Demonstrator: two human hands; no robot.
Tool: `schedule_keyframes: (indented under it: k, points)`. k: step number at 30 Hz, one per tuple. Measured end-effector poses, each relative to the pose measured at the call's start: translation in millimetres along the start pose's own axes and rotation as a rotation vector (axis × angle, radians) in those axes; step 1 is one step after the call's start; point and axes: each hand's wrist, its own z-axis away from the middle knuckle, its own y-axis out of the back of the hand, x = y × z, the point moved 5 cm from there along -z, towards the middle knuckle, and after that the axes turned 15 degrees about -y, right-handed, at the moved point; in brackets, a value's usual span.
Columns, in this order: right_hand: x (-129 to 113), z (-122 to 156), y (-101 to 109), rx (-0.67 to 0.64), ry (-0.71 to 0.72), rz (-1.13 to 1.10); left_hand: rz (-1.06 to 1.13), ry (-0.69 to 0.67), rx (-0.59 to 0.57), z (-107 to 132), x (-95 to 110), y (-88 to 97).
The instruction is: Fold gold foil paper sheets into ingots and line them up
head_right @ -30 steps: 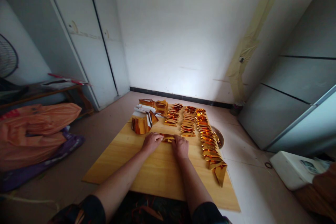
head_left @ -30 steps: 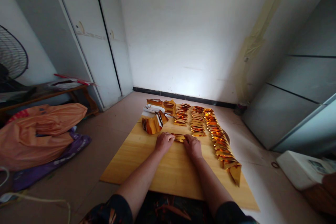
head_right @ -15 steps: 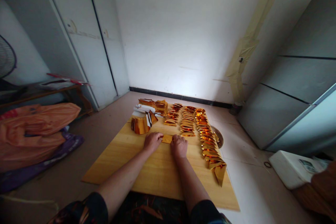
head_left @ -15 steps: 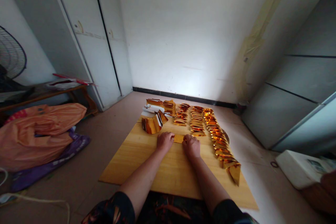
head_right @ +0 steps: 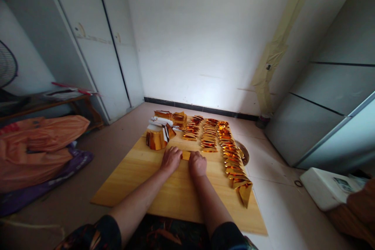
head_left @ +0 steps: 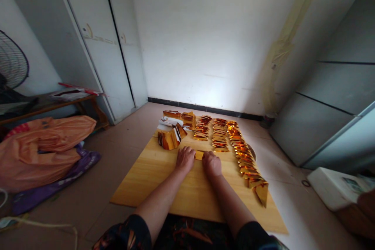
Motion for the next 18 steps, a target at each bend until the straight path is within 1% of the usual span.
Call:
schedule_keyframes:
  k: [2, 6, 12, 18]
  points:
    - [1.1, -1.2, -0.3, -0.029, -0.052, -0.024, 0.021, 0.015, -0.028, -1.5, -1.1, -2.6]
    - [2.3, -1.4, 0.5, -0.043, -0.106, -0.066, 0.084, 0.078, -0.016, -3.4, -7.6, -7.8]
    - [0.7, -0.5, -0.8, -0.043, -0.136, -0.095, 0.104, 0.119, 0.001, -1.7, -9.6, -9.4]
    - [4.3, -6.0, -3.6, -0.113, -0.19, -0.12, 0.121, 0.13, -0.013, -1.0, -10.0, -8.6]
